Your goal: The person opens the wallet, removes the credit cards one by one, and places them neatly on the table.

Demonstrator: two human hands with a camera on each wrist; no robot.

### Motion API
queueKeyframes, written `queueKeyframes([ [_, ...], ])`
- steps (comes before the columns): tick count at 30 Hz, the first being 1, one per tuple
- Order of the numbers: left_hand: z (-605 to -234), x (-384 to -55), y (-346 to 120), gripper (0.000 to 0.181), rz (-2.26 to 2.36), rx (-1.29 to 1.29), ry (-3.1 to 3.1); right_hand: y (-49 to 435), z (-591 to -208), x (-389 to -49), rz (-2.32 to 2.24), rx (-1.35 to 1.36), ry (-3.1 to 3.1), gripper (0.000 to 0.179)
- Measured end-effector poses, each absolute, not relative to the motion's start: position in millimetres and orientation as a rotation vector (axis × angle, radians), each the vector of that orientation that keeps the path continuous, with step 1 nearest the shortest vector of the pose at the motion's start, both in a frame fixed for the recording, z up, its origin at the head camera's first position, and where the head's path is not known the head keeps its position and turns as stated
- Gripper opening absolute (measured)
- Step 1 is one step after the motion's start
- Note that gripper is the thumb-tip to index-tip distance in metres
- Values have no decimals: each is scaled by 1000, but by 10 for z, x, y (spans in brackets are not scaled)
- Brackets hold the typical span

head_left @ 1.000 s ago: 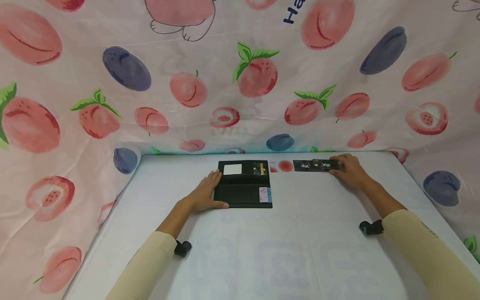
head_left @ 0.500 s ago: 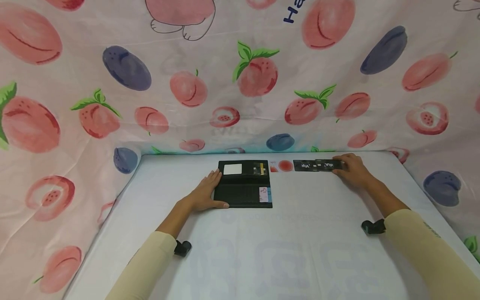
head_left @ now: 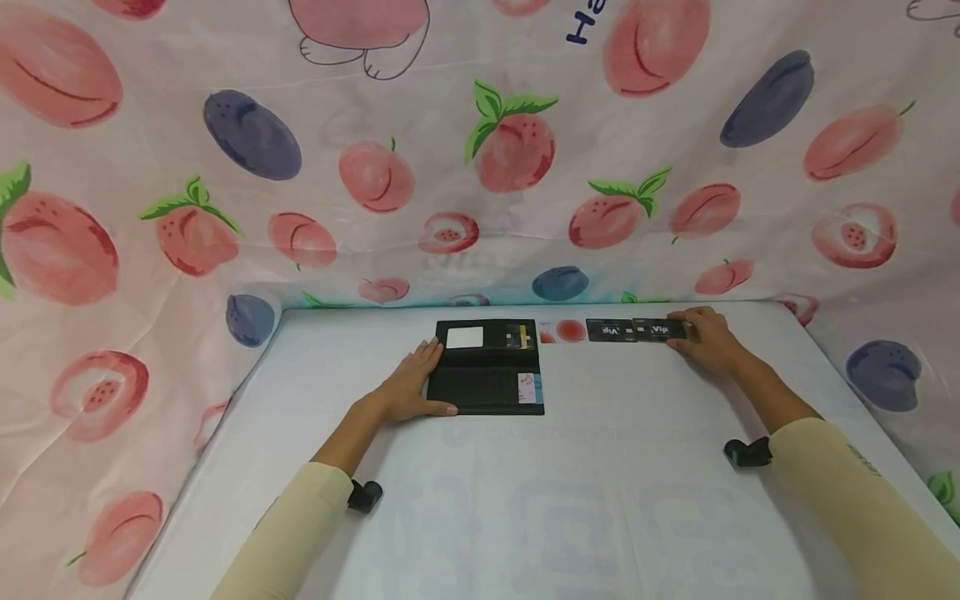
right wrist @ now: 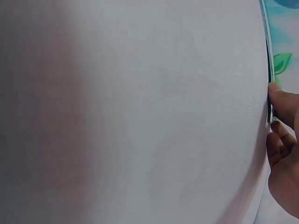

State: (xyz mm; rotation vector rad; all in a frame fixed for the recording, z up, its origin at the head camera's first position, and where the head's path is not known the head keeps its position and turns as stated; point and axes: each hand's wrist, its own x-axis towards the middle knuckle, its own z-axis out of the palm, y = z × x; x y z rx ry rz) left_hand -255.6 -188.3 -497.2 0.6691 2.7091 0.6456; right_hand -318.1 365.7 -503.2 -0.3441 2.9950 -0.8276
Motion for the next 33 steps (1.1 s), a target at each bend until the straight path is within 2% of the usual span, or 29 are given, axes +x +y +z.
queueKeyframes([
  [33, -5015, -2588, -1902, 122, 640, 690, 2714, 3639, -5046, -3119, -981, -216, 2903, 52],
])
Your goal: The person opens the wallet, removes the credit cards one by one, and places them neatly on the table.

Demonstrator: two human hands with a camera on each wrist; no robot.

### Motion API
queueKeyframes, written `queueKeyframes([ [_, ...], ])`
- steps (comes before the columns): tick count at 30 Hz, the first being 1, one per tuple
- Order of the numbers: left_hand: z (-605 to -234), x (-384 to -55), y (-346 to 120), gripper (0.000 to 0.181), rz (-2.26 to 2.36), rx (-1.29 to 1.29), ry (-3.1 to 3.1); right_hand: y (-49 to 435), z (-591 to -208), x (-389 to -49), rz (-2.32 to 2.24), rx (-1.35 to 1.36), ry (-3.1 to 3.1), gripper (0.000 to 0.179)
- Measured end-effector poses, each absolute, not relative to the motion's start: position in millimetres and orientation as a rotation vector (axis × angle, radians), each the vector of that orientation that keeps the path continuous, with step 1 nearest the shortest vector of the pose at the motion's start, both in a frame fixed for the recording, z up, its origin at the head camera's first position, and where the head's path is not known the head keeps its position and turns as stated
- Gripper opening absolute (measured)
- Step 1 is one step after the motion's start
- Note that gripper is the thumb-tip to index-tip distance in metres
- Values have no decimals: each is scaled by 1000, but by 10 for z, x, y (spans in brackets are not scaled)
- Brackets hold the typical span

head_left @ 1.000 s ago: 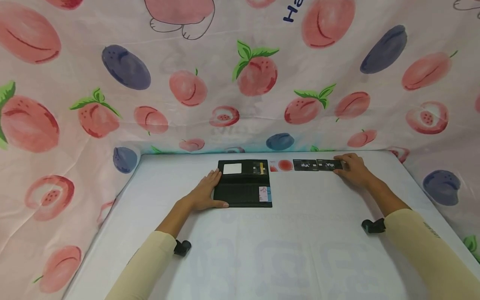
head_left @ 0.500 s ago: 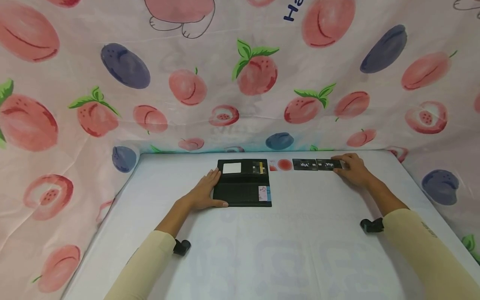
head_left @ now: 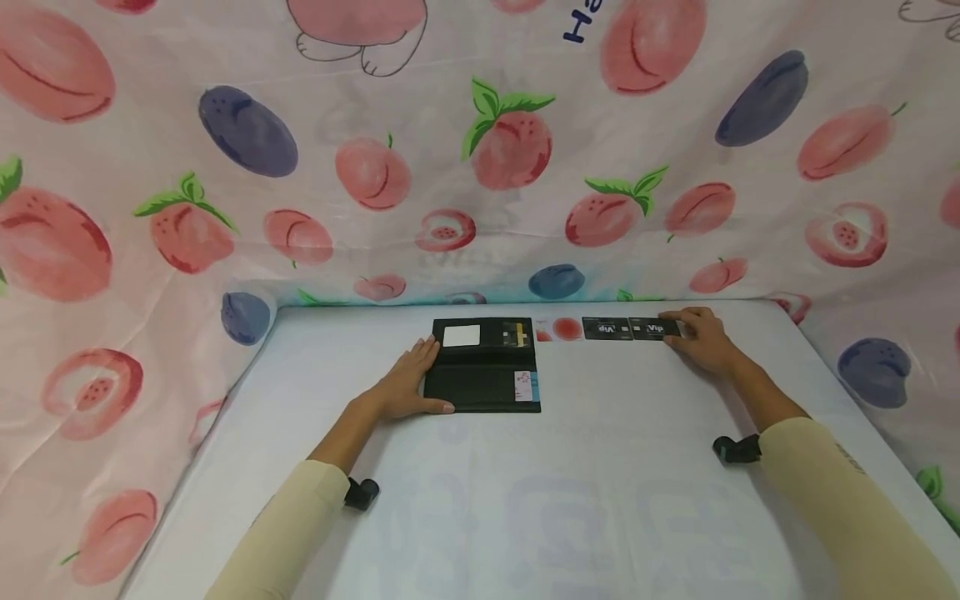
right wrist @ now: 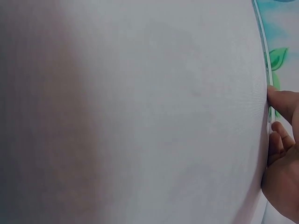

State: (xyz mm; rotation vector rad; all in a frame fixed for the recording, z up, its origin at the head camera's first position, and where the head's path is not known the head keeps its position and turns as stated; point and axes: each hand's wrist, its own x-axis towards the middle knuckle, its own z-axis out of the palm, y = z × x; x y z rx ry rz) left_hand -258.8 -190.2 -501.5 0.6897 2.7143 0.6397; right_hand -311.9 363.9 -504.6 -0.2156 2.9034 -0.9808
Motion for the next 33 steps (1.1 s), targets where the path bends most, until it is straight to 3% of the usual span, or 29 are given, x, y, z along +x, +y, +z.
queueKeyframes([
  [33, -4984, -2570, -1878, 122, 667, 682, 2717, 3676, -5089, -3161, -997, -258, 2924, 51],
])
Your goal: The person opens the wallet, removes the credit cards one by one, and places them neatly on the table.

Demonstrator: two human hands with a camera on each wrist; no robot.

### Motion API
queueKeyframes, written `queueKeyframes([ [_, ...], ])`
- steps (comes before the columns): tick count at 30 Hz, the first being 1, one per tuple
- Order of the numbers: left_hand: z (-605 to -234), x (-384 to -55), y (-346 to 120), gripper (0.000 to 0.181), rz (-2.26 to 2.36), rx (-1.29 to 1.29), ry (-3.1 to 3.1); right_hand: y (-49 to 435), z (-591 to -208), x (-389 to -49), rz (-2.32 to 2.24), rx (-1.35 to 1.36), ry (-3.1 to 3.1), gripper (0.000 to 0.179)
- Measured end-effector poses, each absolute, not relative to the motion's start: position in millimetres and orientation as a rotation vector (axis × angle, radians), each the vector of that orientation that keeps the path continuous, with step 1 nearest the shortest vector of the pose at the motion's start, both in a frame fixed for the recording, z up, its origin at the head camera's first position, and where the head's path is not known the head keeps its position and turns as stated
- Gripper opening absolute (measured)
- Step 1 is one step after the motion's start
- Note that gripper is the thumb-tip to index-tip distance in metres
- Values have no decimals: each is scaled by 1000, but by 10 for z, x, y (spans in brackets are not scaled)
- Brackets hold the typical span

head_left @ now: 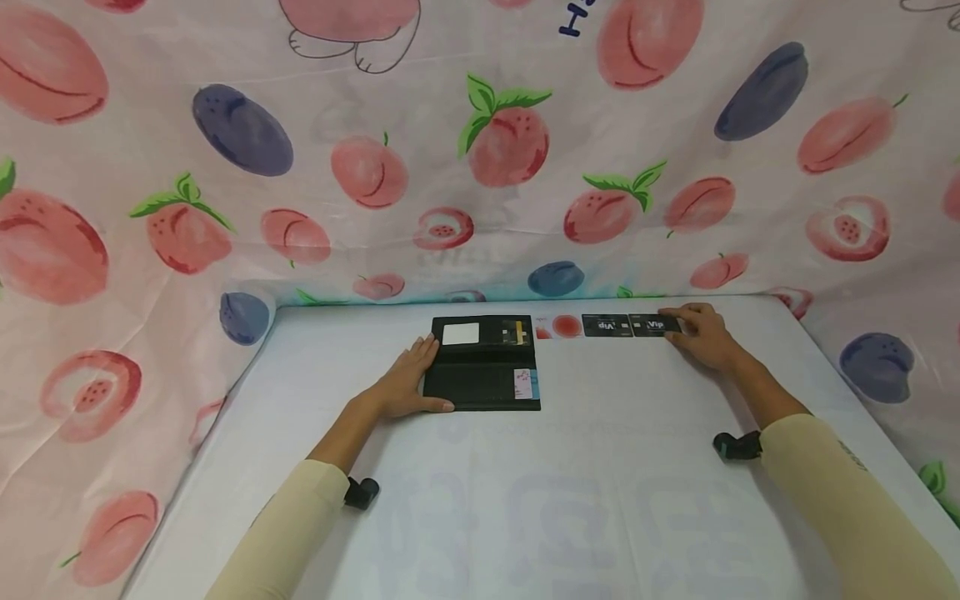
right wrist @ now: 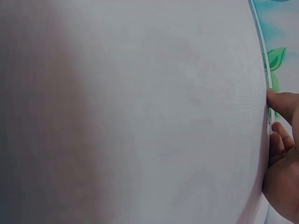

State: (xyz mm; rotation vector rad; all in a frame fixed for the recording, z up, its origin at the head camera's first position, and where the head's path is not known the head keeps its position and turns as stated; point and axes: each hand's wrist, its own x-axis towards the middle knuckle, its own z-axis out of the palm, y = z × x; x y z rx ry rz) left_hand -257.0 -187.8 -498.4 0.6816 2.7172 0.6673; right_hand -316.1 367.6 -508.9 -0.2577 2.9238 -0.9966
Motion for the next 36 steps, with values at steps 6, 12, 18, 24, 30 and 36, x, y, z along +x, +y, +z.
queueKeyframes([
  [6, -4965, -2557, -1885, 121, 679, 677, 2708, 3675, -5088, -3177, -995, -267, 2929, 51],
  [12, -4983, -2572, -1895, 121, 676, 693, 2710, 3683, -5095, -3189, -992, -282, 2929, 51],
  [18, -5005, -2589, -1905, 122, 662, 695, 2714, 3694, -5099, -3193, -997, -280, 2922, 51],
  [24, -4999, -2590, -1902, 122, 652, 694, 2713, 3686, -5100, -3182, -1013, -237, 2906, 57],
  [30, -5003, -2590, -1899, 122, 686, 706, 2706, 3682, -5105, -3158, -1057, -242, 2916, 61],
  [36, -4988, -2582, -1888, 122, 680, 696, 2705, 3665, -5152, -3136, -1088, -266, 2993, 60],
])
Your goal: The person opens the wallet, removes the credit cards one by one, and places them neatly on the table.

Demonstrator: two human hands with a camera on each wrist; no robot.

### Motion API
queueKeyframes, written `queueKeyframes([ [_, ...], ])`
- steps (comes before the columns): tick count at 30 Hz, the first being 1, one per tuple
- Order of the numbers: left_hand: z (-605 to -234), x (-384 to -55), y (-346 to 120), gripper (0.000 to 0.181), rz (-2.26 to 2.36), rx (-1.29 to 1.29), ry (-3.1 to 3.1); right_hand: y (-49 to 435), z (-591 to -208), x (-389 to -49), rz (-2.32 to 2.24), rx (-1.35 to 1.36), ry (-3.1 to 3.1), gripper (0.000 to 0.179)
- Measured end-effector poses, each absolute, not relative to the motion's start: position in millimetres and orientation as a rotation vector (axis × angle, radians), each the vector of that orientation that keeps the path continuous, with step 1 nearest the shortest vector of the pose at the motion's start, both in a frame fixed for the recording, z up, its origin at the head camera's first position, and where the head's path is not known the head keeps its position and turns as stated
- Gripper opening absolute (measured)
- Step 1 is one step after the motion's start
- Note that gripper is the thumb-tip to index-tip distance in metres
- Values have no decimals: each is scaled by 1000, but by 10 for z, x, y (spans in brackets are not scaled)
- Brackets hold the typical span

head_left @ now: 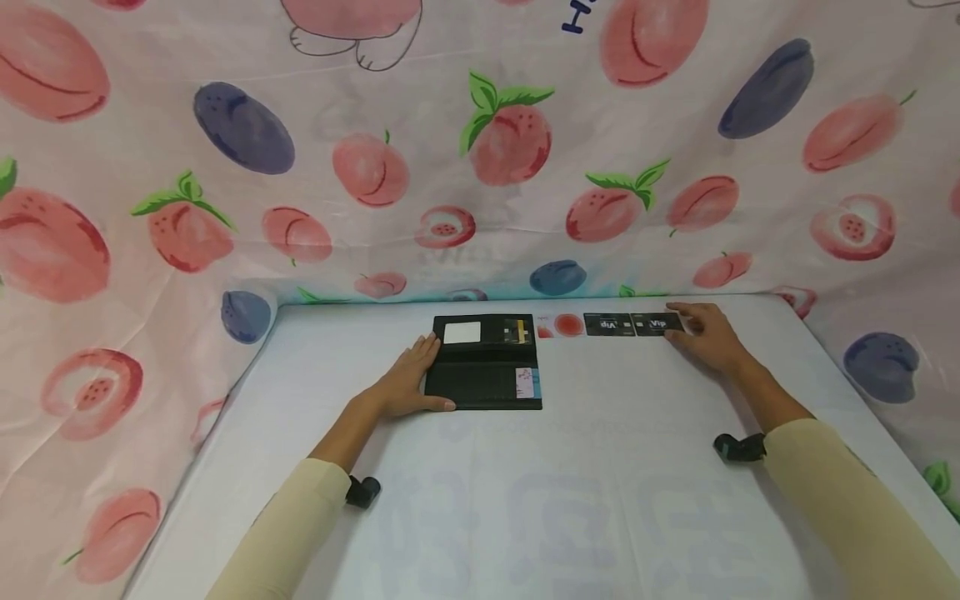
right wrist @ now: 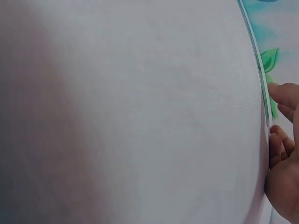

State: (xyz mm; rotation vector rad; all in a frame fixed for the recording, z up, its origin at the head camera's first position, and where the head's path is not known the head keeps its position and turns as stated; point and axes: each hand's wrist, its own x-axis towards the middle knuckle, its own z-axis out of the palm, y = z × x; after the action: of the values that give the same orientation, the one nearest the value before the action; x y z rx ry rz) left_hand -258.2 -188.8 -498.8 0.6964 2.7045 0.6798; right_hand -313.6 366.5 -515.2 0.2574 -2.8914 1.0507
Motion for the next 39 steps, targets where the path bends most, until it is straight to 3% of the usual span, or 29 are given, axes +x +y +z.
queueKeyframes([
  [14, -5003, -2579, -1884, 122, 663, 703, 2722, 3520, -5158, -3061, 1012, 176, -2753, 61],
  [39, -4979, -2568, -1877, 122, 659, 683, 2724, 3130, -5076, -2945, 1056, 313, -2608, 50],
])
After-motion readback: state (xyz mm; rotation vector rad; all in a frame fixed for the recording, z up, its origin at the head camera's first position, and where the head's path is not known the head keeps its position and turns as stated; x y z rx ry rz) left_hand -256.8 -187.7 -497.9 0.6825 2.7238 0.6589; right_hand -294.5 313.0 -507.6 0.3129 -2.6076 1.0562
